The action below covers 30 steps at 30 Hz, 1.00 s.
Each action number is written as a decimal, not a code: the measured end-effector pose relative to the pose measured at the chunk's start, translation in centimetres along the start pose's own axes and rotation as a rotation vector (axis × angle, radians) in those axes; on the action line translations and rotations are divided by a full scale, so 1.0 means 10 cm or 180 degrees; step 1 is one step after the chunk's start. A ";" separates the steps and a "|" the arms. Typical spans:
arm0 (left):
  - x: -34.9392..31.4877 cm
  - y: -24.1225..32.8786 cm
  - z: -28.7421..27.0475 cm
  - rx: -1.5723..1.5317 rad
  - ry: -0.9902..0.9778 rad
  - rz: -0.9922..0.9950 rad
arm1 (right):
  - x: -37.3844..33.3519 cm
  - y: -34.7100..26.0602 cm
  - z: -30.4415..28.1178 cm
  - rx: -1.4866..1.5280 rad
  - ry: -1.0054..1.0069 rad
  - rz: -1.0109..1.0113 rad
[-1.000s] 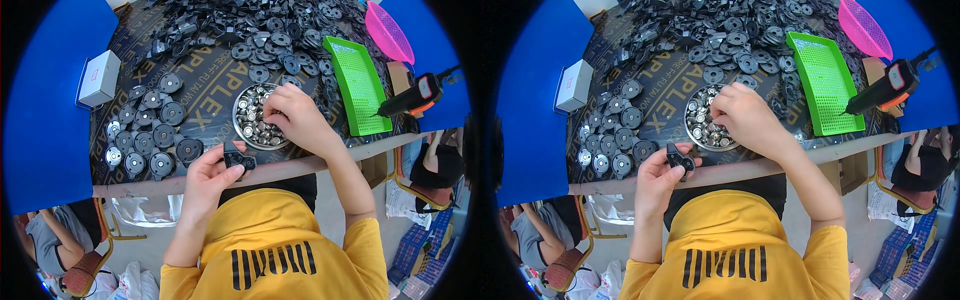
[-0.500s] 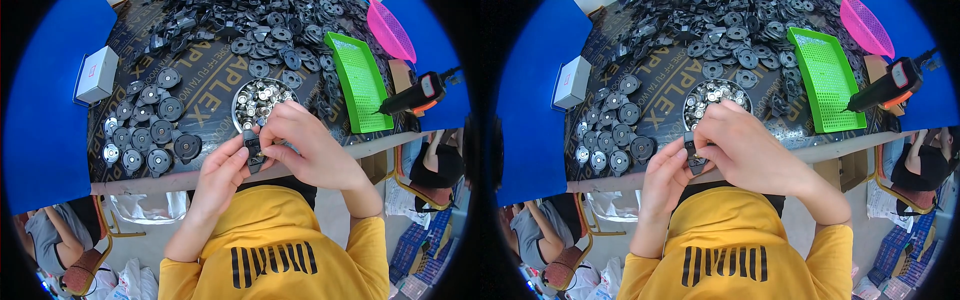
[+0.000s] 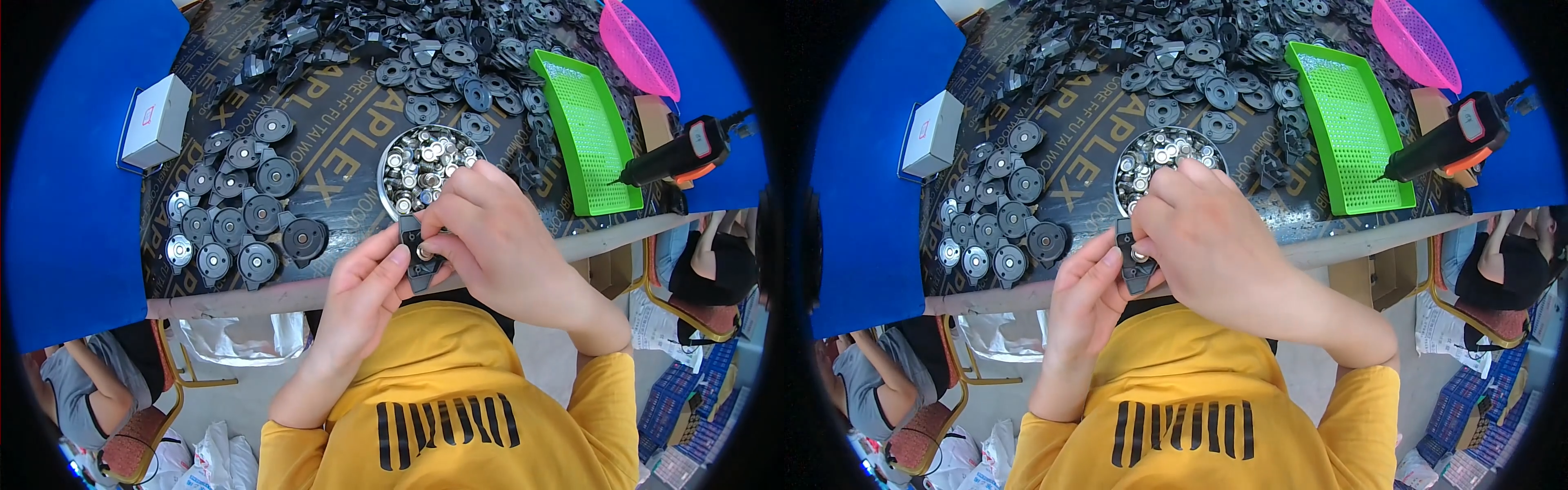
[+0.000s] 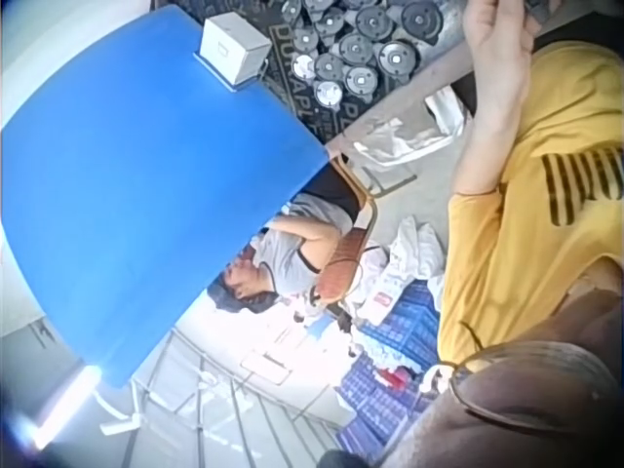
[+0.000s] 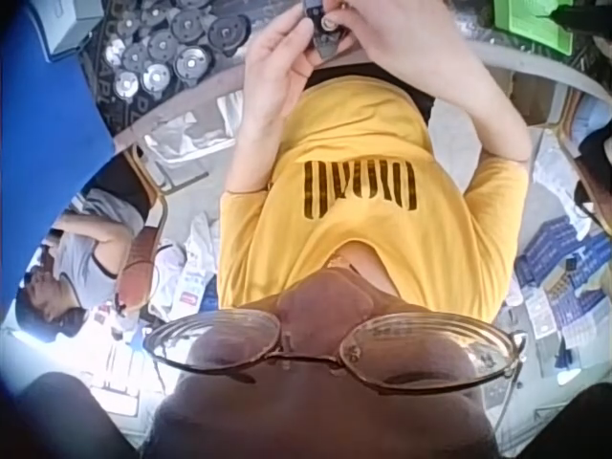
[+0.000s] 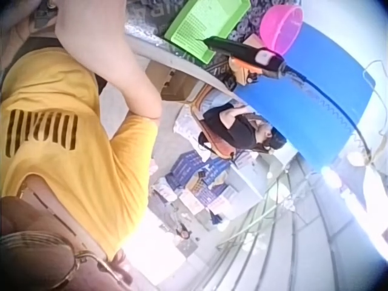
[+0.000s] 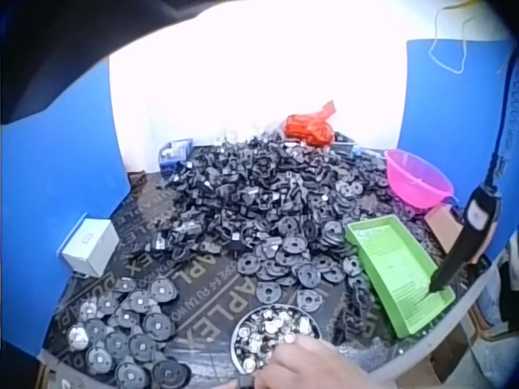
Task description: Assemble small mechanical bearing components by inserting metal rollers into plastic housings and snapping a cover in place.
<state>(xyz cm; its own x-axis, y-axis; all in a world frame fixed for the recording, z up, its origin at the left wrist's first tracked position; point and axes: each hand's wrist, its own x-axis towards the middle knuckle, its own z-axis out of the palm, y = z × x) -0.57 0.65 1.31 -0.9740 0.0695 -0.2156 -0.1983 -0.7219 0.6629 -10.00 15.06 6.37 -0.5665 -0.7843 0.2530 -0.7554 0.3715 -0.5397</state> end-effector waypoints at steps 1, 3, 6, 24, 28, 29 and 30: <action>0.00 0.00 0.00 0.0001 -0.0010 0.0001 | 0.00 0.00 0.00 -0.0089 0.0049 -0.0001; 0.00 0.00 -0.01 -0.0158 0.0008 -0.0110 | -0.02 0.01 0.03 -0.0190 0.0105 -0.0003; -0.01 0.02 -0.03 -0.0186 0.0037 -0.0112 | 0.03 0.18 0.04 0.0273 0.0433 -0.0297; -0.04 0.04 -0.09 -0.0177 0.0085 -0.0126 | 0.19 0.86 -0.13 -0.0178 0.1122 0.0027; -0.06 0.04 -0.08 -0.0060 0.0117 -0.0144 | -0.16 0.37 -0.08 0.1410 0.0773 0.0308; -0.06 0.05 -0.06 -0.0014 0.0108 -0.0107 | -0.21 0.28 -0.10 0.1749 0.0709 0.0536; -0.05 0.04 -0.06 0.0032 0.0102 -0.0073 | -0.25 0.22 -0.09 0.2087 0.0641 0.0767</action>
<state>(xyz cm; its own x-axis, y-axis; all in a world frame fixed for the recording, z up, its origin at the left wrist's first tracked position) -0.06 -0.10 1.31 -0.9652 0.0637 -0.2535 -0.2217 -0.7135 0.6647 -10.51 18.24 5.28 -0.7896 -0.5881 0.1750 -0.2849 0.0988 -0.9535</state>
